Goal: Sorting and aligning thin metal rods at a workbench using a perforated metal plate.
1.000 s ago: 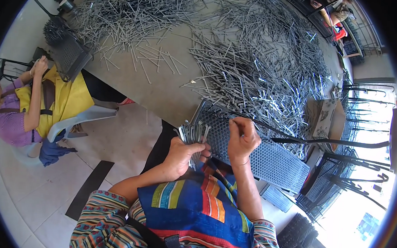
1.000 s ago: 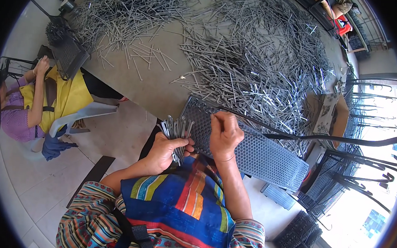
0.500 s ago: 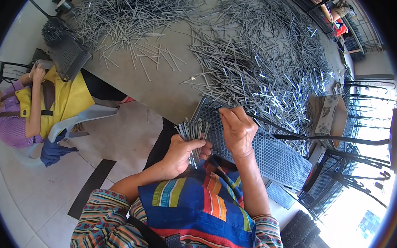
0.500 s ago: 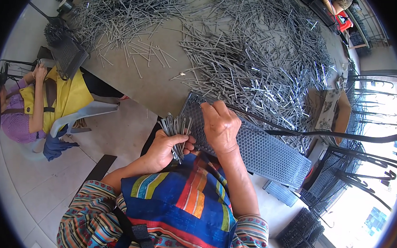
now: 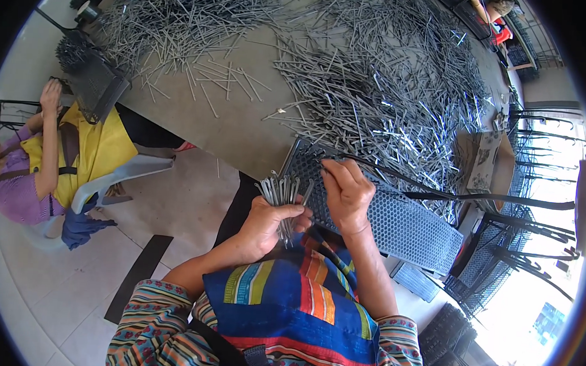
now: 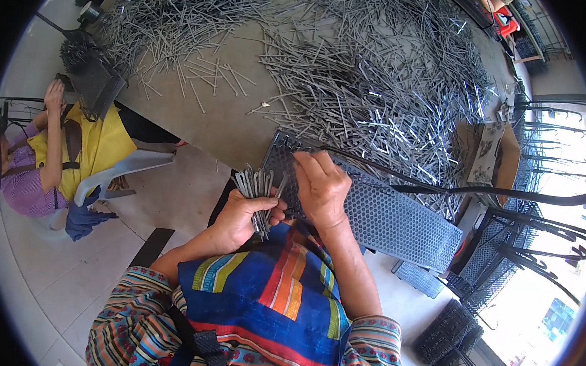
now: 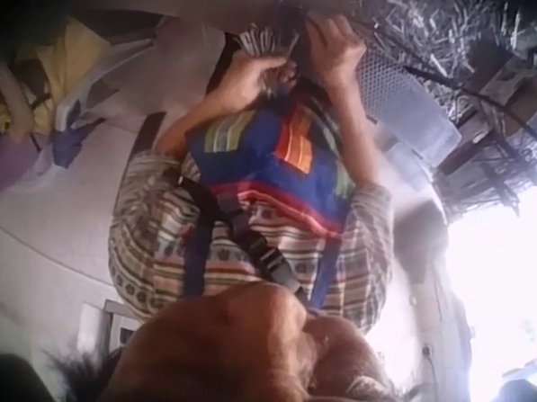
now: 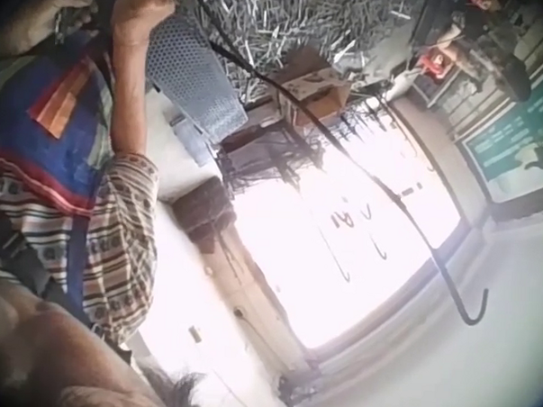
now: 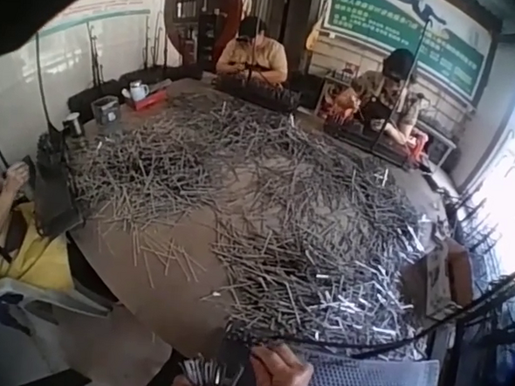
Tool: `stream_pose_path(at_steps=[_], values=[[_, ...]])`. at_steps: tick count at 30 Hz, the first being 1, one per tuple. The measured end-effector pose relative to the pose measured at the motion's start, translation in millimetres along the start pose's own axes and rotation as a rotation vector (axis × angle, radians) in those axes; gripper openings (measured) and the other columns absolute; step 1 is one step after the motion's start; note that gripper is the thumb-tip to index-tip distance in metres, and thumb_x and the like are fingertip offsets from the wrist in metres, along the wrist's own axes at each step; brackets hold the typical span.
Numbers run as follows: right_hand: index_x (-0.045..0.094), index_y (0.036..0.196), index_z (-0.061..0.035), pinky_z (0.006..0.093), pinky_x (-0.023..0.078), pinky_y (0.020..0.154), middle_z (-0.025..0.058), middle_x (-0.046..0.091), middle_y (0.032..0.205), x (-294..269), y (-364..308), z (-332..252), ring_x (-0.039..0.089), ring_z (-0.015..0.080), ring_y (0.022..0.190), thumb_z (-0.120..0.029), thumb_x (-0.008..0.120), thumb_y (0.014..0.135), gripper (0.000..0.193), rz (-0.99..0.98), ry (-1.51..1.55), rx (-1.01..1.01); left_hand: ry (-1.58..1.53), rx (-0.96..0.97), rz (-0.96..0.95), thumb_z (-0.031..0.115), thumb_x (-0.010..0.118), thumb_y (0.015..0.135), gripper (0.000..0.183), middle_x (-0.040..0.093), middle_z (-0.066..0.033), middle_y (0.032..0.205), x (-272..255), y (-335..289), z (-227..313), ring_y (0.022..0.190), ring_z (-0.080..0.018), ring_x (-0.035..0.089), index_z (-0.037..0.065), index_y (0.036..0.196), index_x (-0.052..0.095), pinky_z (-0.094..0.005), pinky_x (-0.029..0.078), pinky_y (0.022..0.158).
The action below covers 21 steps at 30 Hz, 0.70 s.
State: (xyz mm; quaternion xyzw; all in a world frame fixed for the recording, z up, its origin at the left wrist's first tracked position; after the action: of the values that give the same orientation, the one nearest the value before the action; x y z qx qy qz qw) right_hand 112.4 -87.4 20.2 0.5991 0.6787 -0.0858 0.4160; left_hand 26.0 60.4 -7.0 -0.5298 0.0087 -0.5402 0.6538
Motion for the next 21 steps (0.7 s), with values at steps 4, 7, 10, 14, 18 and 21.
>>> stream_pose_path(at_steps=[4, 7, 10, 14, 18, 21], values=[[0.069, 0.094, -0.0013, 0.0237, 0.043, 0.053, 0.0024, 0.065, 0.073, 0.2, -24.2, 7.2, 0.057, 0.0065, 0.059, 0.005, 0.068, 0.077, 0.019, -0.258, 0.504, 0.537, -0.017, -0.031, -0.079, 0.000, 0.065, 0.085, 0.014, 0.070, -0.0153, 0.083, 3.1, -0.8, -0.7, 0.069, -0.0233, 0.069, -0.001, 0.098, 0.062, -0.0316, 0.055, 0.059], [0.067, 0.091, 0.0020, 0.0209, 0.039, 0.047, 0.0020, 0.064, 0.069, 6.7, -33.0, 2.5, 0.051, 0.0046, 0.051, 0.005, 0.067, 0.079, 0.012, -0.172, 0.686, 0.695, -0.014, -0.018, -0.083, 0.001, 0.064, 0.086, 0.013, 0.070, -0.0154, 0.085, 6.1, -2.2, -4.3, 0.070, -0.0231, 0.069, -0.001, 0.098, 0.062, -0.0309, 0.055, 0.060], [0.065, 0.088, 0.0029, 0.0203, 0.037, 0.044, 0.0014, 0.061, 0.064, 5.2, -35.0, 4.9, 0.049, 0.0049, 0.047, 0.003, 0.067, 0.081, 0.007, -0.076, 0.841, 0.833, 0.027, 0.009, -0.061, 0.001, 0.062, 0.087, 0.011, 0.070, -0.0151, 0.086, 7.6, -4.3, -4.5, 0.070, -0.0226, 0.069, 0.000, 0.099, 0.061, -0.0299, 0.055, 0.060], [0.064, 0.087, 0.0035, 0.0203, 0.035, 0.042, 0.0013, 0.059, 0.062, -1.8, -30.1, 9.2, 0.048, 0.0046, 0.046, 0.004, 0.066, 0.082, 0.005, -0.024, 0.836, 0.852, 0.066, 0.018, -0.039, 0.002, 0.061, 0.089, 0.012, 0.069, -0.0148, 0.086, 13.0, -8.6, -1.8, 0.071, -0.0219, 0.069, -0.001, 0.100, 0.060, -0.0285, 0.055, 0.059], [0.064, 0.087, 0.0042, 0.0203, 0.034, 0.042, 0.0014, 0.059, 0.061, 4.5, -30.4, 1.3, 0.047, 0.0045, 0.045, 0.005, 0.066, 0.082, 0.005, -0.175, 0.832, 0.843, 0.074, 0.023, -0.109, 0.002, 0.061, 0.089, 0.014, 0.069, -0.0154, 0.086, 13.6, -8.3, -6.2, 0.071, -0.0222, 0.069, -0.001, 0.102, 0.059, -0.0287, 0.055, 0.059], [0.064, 0.087, 0.0039, 0.0204, 0.034, 0.041, 0.0044, 0.062, 0.065, 2.9, -37.6, 5.9, 0.048, 0.0056, 0.045, 0.006, 0.065, 0.082, 0.006, -0.046, 0.815, 0.831, 0.094, 0.041, -0.082, 0.002, 0.060, 0.089, 0.015, 0.069, -0.0159, 0.087, 12.5, -6.4, -7.1, 0.071, -0.0227, 0.070, -0.002, 0.102, 0.059, -0.0290, 0.055, 0.059]])
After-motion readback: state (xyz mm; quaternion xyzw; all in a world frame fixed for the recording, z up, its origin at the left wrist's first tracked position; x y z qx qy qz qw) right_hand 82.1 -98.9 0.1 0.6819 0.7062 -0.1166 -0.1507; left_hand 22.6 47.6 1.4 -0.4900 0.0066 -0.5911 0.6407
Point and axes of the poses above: each hand's wrist, its own y-axis towards the middle knuckle, its own x-axis out of the palm, z = x × y, the point moved 2 cm from there along y, towards the middle knuckle
